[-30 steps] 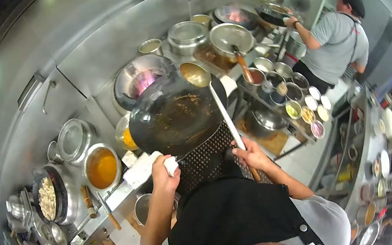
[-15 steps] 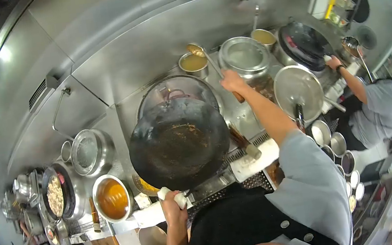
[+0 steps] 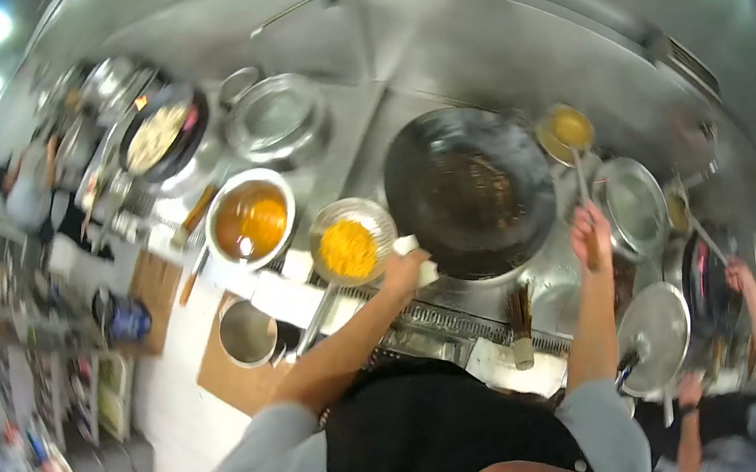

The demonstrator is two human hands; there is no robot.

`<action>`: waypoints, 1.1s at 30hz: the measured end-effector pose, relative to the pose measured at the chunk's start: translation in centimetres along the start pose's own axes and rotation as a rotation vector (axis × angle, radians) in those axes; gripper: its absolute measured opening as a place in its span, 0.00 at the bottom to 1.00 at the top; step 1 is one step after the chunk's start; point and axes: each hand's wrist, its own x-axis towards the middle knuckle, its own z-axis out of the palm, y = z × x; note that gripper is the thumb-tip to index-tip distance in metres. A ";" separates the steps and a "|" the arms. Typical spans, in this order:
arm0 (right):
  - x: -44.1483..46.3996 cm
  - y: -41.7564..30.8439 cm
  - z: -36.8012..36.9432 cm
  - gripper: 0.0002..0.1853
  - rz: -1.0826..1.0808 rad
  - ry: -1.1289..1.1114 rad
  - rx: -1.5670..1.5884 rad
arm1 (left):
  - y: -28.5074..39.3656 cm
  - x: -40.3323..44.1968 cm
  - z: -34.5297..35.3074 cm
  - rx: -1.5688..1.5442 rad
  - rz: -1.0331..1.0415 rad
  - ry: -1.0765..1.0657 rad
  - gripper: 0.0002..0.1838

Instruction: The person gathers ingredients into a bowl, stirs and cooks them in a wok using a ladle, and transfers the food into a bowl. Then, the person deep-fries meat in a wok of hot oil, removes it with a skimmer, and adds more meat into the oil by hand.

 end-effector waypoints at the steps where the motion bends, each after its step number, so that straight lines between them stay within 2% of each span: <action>1: -1.6 0.5 1.7 0.11 0.041 0.037 0.082 | 0.6 -0.5 0.3 0.098 0.021 0.044 0.16; 2: -2.7 1.0 1.1 0.10 0.073 -0.149 0.090 | 1.1 -1.0 0.3 0.201 0.044 0.078 0.22; 3: -5.6 1.8 6.2 0.12 0.047 -0.023 0.039 | 0.3 -0.2 -0.6 0.168 0.001 -0.025 0.26; 4: -7.0 3.0 6.9 0.12 0.002 0.094 0.055 | -0.7 0.6 -1.6 0.143 -0.040 -0.136 0.30; 5: -8.6 4.3 7.5 0.14 -0.045 0.217 0.074 | -0.6 -0.1 -2.3 0.142 -0.066 -0.161 0.32; 6: -9.8 5.7 8.0 0.14 -0.039 0.202 0.059 | -2.6 1.1 -3.1 0.127 -0.064 -0.197 0.29; 8: -12.1 8.6 9.3 0.11 0.049 0.142 0.122 | -0.9 -4.4 -6.5 -0.038 -0.013 -0.389 0.25; 9: -12.9 10.5 11.8 0.09 0.003 0.236 0.051 | 0.5 -7.4 -8.9 0.134 0.003 -0.358 0.25; 10: -12.9 12.2 13.2 0.11 0.040 0.237 -0.005 | -1.1 -8.0 -11.4 0.094 0.072 -0.473 0.25; 11: -12.8 13.4 14.0 0.13 0.069 0.254 -0.055 | -1.8 -8.9 -14.4 0.084 0.107 -0.500 0.25; 12: -11.7 14.1 12.0 0.12 0.090 0.302 -0.088 | -2.9 -10.1 -17.5 0.074 0.127 -0.542 0.26; 13: -11.1 14.7 12.9 0.11 0.199 0.223 -0.082 | -5.0 -10.2 -21.2 0.183 0.108 -0.471 0.26; 14: -10.7 15.7 14.9 0.10 0.116 0.410 -0.244 | -6.9 -10.1 -25.2 0.297 0.093 -0.410 0.27; 15: -11.2 17.3 19.7 0.07 0.053 0.555 -0.584 | -1.5 -15.7 -29.7 0.191 0.020 -0.504 0.29; 16: -11.6 18.8 22.6 0.04 -0.022 0.581 -0.697 | 0.7 -18.7 -33.7 0.150 0.033 -0.508 0.27; 17: -11.8 19.5 23.2 0.07 -0.049 0.477 -0.873 | -0.6 -19.7 -37.9 0.138 0.114 -0.406 0.24; 18: -11.7 20.3 22.7 0.18 -0.034 0.485 -0.957 | -2.5 -19.9 -42.8 0.202 0.166 -0.306 0.27; 19: -12.5 21.9 24.3 0.29 -0.070 0.549 -1.171 | -2.7 -22.5 -46.3 0.331 0.313 -0.067 0.33; 20: -13.1 22.8 25.3 0.37 -0.033 0.629 -1.460 | -9.0 -20.7 -52.2 0.257 0.402 0.051 0.38; 22: -12.4 24.7 19.1 0.39 -0.425 0.504 -2.085 | -17.1 -20.2 -64.4 0.292 0.095 0.069 0.37; 23: -13.0 25.1 20.3 0.39 -0.422 0.497 -2.086 | -19.7 -22.2 -67.7 0.288 0.113 0.235 0.27; 24: -13.5 25.4 22.0 0.39 -0.171 0.511 -2.181 | -21.4 -25.3 -70.6 0.462 -0.076 0.413 0.21; 25: -13.7 26.0 24.0 0.39 0.085 0.518 -2.259 | -30.7 -25.7 -77.3 0.333 -0.286 0.511 0.17; 26: -13.4 26.2 24.9 0.39 0.089 0.509 -2.254 | -33.3 -29.0 -80.5 0.803 -0.344 0.305 0.22; 27: -13.4 25.8 25.2 0.39 0.094 0.481 -2.233 | -37.4 -34.3 -82.4 0.578 -0.234 0.340 0.28; 29: -13.6 25.1 24.6 0.36 0.082 0.550 -2.203 | -39.8 -40.3 -82.6 0.705 -0.358 0.346 0.27; 30: -13.6 24.4 24.9 0.35 0.005 0.512 -2.162 | -40.7 -41.3 -82.4 0.748 -0.402 0.319 0.26; 32: -13.6 24.2 24.6 0.35 -0.101 0.623 -1.831 | -41.4 -42.2 -80.7 0.815 -0.474 0.264 0.25; 33: -13.5 25.1 24.7 0.34 -0.041 0.765 -1.553 | -41.1 -41.7 -79.9 0.837 -0.483 0.238 0.24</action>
